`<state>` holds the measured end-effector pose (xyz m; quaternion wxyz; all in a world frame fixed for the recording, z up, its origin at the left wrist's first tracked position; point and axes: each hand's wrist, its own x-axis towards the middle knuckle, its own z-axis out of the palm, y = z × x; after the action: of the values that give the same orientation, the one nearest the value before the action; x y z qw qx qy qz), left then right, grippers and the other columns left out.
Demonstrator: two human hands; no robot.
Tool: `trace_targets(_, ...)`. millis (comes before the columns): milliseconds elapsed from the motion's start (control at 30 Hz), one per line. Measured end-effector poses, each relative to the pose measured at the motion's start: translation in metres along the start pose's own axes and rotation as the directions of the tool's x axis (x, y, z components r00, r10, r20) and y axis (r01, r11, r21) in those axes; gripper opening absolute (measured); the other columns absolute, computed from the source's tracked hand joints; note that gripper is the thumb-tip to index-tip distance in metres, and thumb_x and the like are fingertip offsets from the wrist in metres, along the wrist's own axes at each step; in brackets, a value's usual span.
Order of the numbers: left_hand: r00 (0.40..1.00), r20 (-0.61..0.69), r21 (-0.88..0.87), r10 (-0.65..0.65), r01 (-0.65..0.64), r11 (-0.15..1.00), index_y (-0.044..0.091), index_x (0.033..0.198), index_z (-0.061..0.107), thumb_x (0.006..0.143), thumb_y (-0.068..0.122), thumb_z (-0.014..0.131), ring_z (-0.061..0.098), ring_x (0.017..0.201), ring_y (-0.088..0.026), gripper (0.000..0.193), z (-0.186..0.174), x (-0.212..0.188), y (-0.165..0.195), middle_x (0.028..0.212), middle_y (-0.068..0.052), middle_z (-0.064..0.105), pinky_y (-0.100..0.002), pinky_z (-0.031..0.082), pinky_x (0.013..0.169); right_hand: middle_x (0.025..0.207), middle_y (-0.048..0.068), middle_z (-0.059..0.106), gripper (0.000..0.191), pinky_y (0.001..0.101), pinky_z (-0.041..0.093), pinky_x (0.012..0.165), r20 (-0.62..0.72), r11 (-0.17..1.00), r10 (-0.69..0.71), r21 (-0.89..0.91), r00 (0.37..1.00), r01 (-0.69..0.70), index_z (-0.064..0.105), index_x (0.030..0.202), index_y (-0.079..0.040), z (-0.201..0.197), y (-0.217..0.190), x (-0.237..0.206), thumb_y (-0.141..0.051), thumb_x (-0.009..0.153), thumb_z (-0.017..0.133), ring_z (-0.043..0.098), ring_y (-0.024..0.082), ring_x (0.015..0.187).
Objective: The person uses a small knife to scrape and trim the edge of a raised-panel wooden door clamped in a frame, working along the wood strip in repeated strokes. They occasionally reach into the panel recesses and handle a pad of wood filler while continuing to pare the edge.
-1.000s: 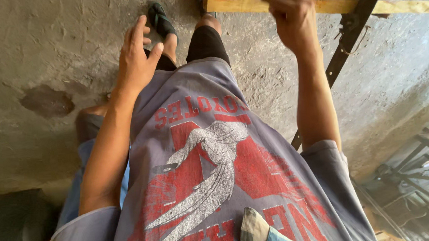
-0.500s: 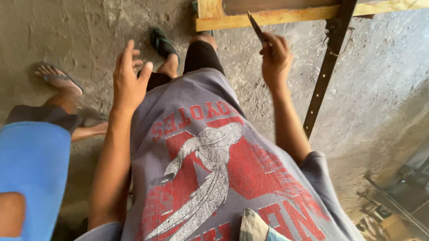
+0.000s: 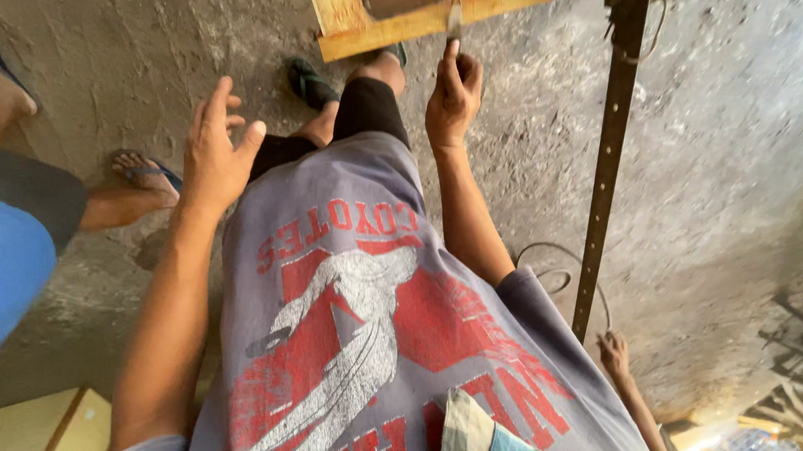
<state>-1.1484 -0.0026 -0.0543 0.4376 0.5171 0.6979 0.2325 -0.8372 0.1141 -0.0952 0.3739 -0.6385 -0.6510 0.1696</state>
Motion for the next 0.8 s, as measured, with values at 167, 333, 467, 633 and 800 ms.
trace_targets(167,1.0,0.014,0.045,0.011,-0.012,0.999,-0.001,0.159,0.038,0.103,0.018,0.074,0.067,0.11,-0.031,0.069,0.001,-0.001,0.001,0.138,-0.022,0.058,-0.042,0.054,0.095,0.104,0.01,0.056,0.048,0.0338,0.053,0.081,0.064,0.998,-0.002,-0.056,0.998,0.006,0.06,0.143,-0.012,-0.005,0.008,-0.021,0.005,0.099,0.063,0.059,0.025,0.09)
trace_targets(333,0.999,0.006,-0.034,-0.037,0.037,0.999,-0.001,0.159,0.037,0.102,0.015,0.072,0.067,0.113,-0.029,0.069,0.009,-0.005,-0.006,0.141,-0.021,0.057,-0.041,0.055,0.094,0.101,0.009,0.059,0.047,0.0335,0.053,0.077,0.136,0.998,0.042,-0.051,0.99,-0.035,0.065,0.14,-0.014,-0.017,0.024,-0.051,0.006,0.098,0.064,0.06,0.023,0.087)
trace_targets(467,0.996,-0.045,-0.046,-0.077,0.075,0.996,0.001,0.159,0.038,0.1,0.014,0.072,0.068,0.112,-0.028,0.069,0.013,-0.005,-0.013,0.14,-0.019,0.059,-0.039,0.056,0.095,0.094,0.004,0.065,0.057,0.03,0.054,0.072,0.099,0.956,0.287,0.04,0.953,-0.292,0.052,0.147,-0.014,-0.04,0.033,-0.06,0.004,0.095,0.065,0.064,0.015,0.079)
trace_targets(633,1.0,0.002,-0.015,-0.03,0.03,0.999,0.0,0.159,0.037,0.101,0.016,0.072,0.066,0.112,-0.029,0.07,0.014,-0.007,-0.014,0.14,-0.02,0.057,-0.041,0.055,0.095,0.108,0.006,0.063,0.052,0.03,0.058,0.077,-0.105,0.997,0.053,0.067,0.993,-0.046,0.06,0.146,-0.02,-0.021,0.037,-0.005,0.008,0.102,0.062,0.066,0.013,0.091)
trace_targets(800,0.999,0.016,0.025,0.033,-0.033,0.999,0.001,0.16,0.037,0.104,0.019,0.073,0.066,0.112,-0.029,0.069,0.017,-0.005,-0.006,0.14,-0.02,0.056,-0.041,0.054,0.095,0.113,0.008,0.06,0.053,0.0314,0.056,0.082,-0.042,0.991,-0.086,-0.105,0.995,0.081,0.059,0.146,-0.021,0.008,0.043,0.011,0.005,0.101,0.067,0.061,0.021,0.098)
